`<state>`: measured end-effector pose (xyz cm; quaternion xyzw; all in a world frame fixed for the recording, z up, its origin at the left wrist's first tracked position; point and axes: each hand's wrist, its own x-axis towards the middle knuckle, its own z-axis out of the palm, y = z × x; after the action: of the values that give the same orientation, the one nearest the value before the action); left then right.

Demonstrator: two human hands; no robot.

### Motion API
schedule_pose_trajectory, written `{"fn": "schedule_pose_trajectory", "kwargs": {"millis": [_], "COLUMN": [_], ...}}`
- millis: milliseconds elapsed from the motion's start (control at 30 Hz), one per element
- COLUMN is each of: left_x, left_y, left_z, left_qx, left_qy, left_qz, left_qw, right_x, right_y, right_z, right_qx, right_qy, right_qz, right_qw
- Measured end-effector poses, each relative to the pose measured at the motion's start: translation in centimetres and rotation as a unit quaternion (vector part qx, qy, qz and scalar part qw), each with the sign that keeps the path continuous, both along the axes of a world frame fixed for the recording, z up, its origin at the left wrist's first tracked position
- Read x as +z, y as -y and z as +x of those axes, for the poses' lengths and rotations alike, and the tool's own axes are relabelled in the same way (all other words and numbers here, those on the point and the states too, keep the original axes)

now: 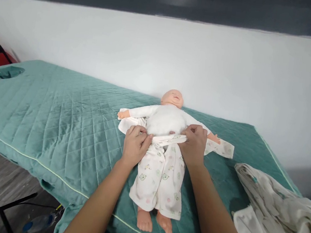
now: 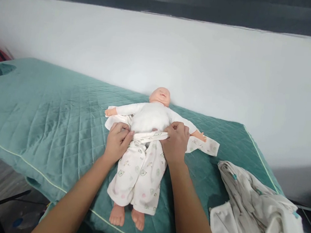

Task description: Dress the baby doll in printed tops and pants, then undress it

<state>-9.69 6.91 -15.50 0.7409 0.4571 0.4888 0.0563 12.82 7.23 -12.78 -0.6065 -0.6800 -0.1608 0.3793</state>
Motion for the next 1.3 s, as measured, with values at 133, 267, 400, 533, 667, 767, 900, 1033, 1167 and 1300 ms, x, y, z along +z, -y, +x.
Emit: {"fn": "schedule_pose_trajectory", "kwargs": {"millis": [133, 267, 400, 533, 667, 767, 900, 1033, 1167, 1300], "left_x": [-0.2, -0.4, -0.6, -0.9, -0.9, -0.7, -0.7, -0.7, -0.7, -0.7], "left_y": [0.7, 0.4, 0.0, -0.2, 0.0, 0.1, 0.3, 0.2, 0.2, 0.1], "left_z": [0.0, 0.2, 0.3, 0.4, 0.5, 0.5, 0.5, 0.4, 0.4, 0.3], "left_qx": [-0.016, -0.005, 0.018, 0.052, 0.074, 0.075, 0.075, 0.072, 0.073, 0.069], "left_qy": [0.001, -0.023, -0.037, -0.05, -0.063, -0.067, -0.066, -0.068, -0.049, -0.038], "left_qz": [-0.027, -0.048, -0.056, -0.067, -0.09, -0.1, -0.102, -0.106, -0.115, -0.122], "left_qw": [1.0, 0.999, 0.998, 0.995, 0.991, 0.99, 0.99, 0.989, 0.99, 0.989], "right_x": [-0.2, -0.2, -0.4, -1.0, -1.3, -1.2, -1.0, -0.9, -0.8, -0.9], "right_y": [0.1, 0.7, 2.5, 4.8, 6.4, 7.0, 7.1, 7.2, 7.7, 8.1], "right_z": [0.1, 0.1, 0.4, 0.5, 0.1, 0.0, 0.1, 0.2, 0.2, 0.5], "right_qx": [-0.002, -0.007, 0.003, 0.031, 0.056, 0.07, 0.054, 0.026, -0.014, -0.033], "right_qy": [0.003, 0.013, 0.022, 0.024, 0.012, -0.006, -0.003, 0.016, 0.038, 0.042], "right_qz": [0.004, 0.003, 0.001, 0.007, 0.005, -0.013, -0.045, -0.044, -0.031, -0.068], "right_qw": [1.0, 1.0, 1.0, 0.999, 0.998, 0.997, 0.997, 0.999, 0.999, 0.996]}}
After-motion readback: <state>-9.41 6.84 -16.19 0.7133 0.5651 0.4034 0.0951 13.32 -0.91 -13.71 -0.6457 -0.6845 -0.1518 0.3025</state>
